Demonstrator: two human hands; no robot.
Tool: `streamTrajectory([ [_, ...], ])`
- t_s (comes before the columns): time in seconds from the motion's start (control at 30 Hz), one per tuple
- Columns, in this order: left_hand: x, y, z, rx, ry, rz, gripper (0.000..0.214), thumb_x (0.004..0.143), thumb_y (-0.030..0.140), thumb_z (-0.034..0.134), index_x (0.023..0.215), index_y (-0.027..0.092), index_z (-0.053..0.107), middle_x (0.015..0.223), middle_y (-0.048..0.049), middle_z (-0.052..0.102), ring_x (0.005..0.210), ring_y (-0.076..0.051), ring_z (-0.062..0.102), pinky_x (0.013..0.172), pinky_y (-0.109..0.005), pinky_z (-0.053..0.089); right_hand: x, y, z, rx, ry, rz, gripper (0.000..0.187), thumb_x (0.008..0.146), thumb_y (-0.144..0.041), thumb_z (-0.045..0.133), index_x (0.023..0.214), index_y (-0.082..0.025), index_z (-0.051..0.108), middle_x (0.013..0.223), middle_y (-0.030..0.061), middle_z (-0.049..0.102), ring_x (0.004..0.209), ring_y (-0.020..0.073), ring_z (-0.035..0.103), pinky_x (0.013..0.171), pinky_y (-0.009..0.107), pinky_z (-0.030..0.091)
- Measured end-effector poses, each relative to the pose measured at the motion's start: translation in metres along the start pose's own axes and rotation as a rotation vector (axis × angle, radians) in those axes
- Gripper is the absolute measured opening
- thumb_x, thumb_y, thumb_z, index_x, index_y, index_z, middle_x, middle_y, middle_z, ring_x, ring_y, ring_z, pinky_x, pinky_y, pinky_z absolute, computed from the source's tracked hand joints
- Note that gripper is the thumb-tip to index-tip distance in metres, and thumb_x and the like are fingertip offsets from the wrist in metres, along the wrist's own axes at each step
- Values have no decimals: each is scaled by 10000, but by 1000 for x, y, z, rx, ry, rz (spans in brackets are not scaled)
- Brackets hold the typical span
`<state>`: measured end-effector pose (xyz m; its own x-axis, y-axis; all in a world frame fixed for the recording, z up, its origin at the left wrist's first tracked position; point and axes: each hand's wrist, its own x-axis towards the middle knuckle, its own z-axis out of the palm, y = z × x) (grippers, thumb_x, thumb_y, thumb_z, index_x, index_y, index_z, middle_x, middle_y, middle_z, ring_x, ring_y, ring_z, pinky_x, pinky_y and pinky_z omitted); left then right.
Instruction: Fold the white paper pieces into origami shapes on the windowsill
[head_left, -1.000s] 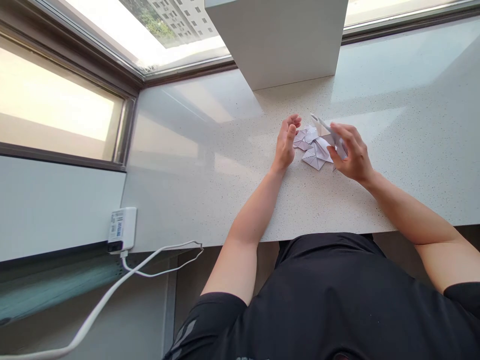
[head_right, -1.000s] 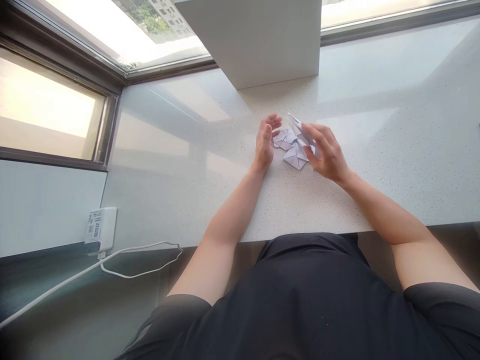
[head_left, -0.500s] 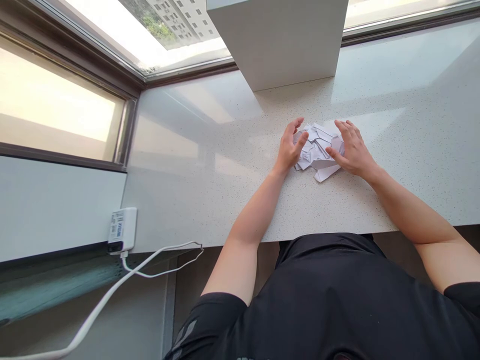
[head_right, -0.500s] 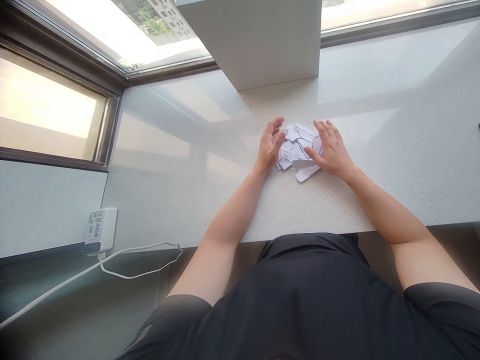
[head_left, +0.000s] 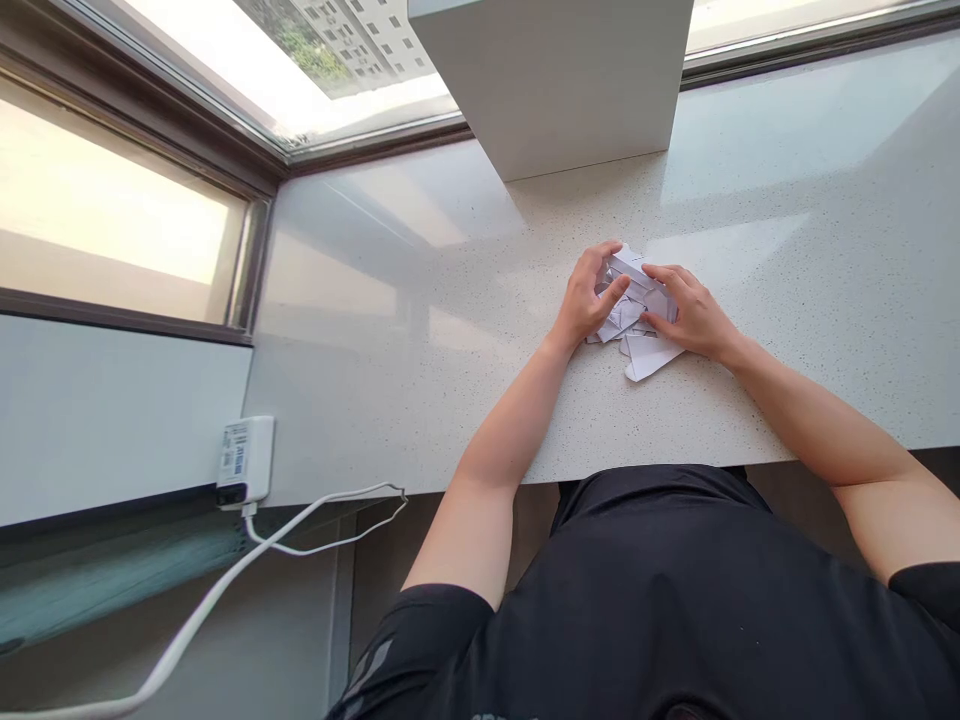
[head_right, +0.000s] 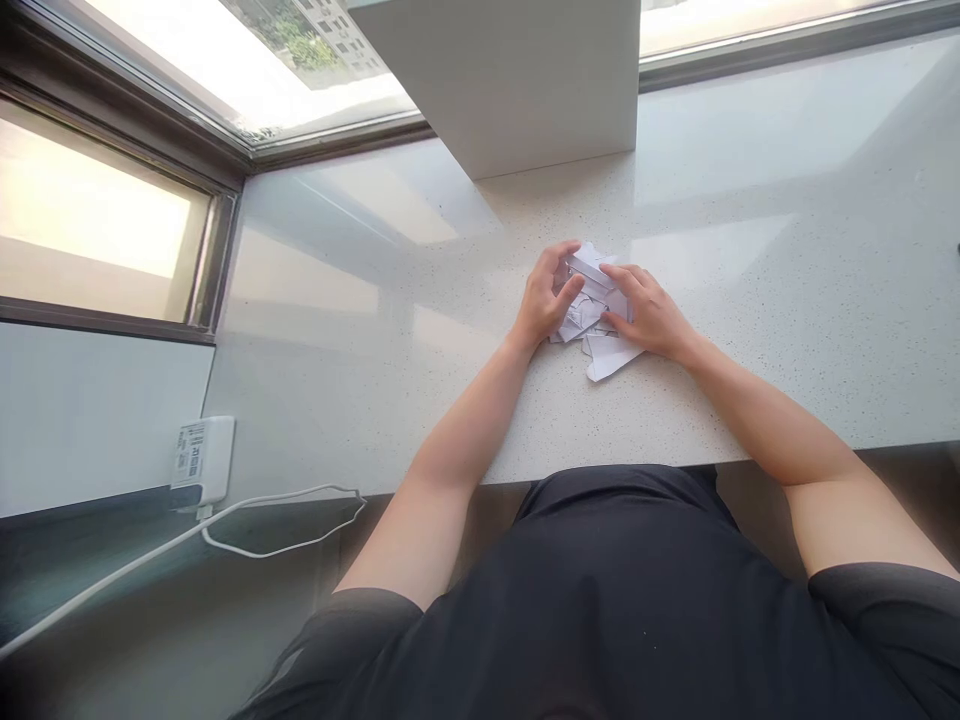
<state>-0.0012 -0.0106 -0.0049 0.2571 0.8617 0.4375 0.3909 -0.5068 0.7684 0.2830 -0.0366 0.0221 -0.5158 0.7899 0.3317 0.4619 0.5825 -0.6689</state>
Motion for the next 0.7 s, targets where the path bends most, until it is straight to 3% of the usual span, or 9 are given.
streamTrajectory([
  [0.2,-1,-1,-3,53,-15,30,872,1204,971,506,1740,306,682,1753,-208,765,1704,-396,731,1446,-595,586,3,1,-1,23,52,-14,625,1140,-487,785,1736,-321,694,1605,186,826,1453,465,802,1234,724,703],
  [0.33,0,2,-5,137,-33,7,923,1198,996,453,1764,299,666,1802,-217,741,1741,-402,698,1467,-608,552,4,1,-2,2,57,-6,591,1177,-580,742,1700,-307,722,1628,195,831,1490,478,788,1264,749,676],
  [0.43,2,17,-5,261,-55,14,976,1192,1010,420,1807,286,646,1883,-235,679,1815,-440,615,1531,-682,448,6,9,-6,-30,124,14,584,1222,-668,663,1666,-298,748,1639,202,833,1540,491,764,1313,779,632],
  [0.5,1,34,-3,341,-119,56,1003,1180,1018,443,1848,293,625,1951,-225,614,1868,-459,542,1583,-730,342,8,19,-12,-37,186,47,599,1244,-720,608,1649,-306,760,1632,196,838,1544,483,766,1323,770,627],
  [0.7,-13,84,21,482,-510,214,1155,1050,1030,722,1957,337,545,2090,-172,425,1981,-532,309,1627,-823,140,9,48,-28,-9,316,170,675,1235,-849,551,1592,-326,787,1545,178,871,1457,446,809,1251,721,687],
])
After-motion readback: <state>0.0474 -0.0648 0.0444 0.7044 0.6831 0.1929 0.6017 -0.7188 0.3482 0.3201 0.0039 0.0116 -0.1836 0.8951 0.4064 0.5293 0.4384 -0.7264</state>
